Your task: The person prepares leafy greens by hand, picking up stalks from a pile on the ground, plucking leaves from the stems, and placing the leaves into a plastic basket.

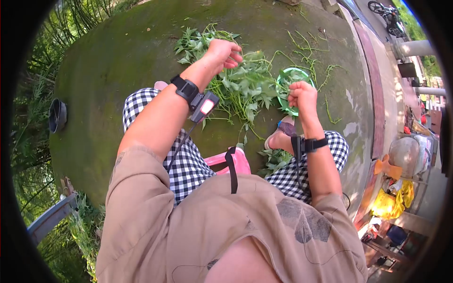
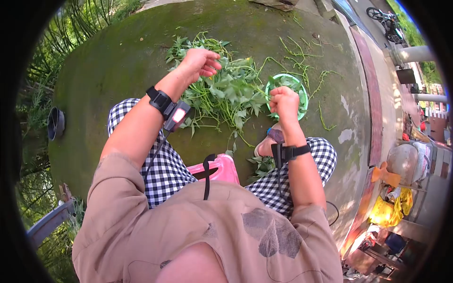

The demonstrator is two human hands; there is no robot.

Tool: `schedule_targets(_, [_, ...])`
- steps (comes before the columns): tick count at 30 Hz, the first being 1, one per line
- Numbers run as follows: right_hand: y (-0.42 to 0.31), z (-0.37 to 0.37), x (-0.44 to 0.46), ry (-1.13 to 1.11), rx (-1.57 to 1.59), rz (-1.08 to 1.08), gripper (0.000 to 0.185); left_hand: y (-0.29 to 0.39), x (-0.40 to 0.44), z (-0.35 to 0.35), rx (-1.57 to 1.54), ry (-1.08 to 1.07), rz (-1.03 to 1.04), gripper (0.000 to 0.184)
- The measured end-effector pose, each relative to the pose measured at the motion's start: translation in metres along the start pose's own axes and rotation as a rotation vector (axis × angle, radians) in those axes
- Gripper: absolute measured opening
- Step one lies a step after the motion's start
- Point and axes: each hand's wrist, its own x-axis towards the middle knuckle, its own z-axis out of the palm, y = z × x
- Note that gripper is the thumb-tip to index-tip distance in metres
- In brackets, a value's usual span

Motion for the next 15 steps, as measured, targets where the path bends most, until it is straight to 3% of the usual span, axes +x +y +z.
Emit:
schedule_targets(1, [-0.011,-0.001,-0.004,-0.016,0.137,0.064,0.013,-0.003,-0.002,0.001,0.009,-0.004,-0.007,0.023])
schedule_targets(6, [-0.051,-0.017,-0.013,-0.195,0.334,-0.099,0.014,-0.019,-0.015,0.014,0.187,-0.06,0.101,0.022])
schedule_targets(7, [-0.057,-0.02,-0.009,-0.218,0.346,-0.099,0.015,-0.017,-0.018,0.019,0.191,-0.092,0.115,0.035])
schedule_targets(10, [-0.073,-0.023,-0.004,-0.258,0.385,-0.092,0.017,-0.014,-0.02,0.035,0.321,-0.132,0.417,0.047])
schedule_targets(11, [-0.074,-0.024,-0.001,-0.269,0.404,-0.09,0.017,-0.012,-0.019,0.038,0.38,-0.18,0.409,0.054])
schedule_targets(14, [-0.071,-0.022,0.008,-0.293,0.483,-0.079,0.018,-0.007,-0.028,0.054,0.58,-0.158,0.62,0.054])
schedule_targets(15, [-0.069,-0.021,0.01,-0.304,0.521,-0.087,0.017,-0.008,-0.022,0.056,0.666,-0.18,0.866,0.048])
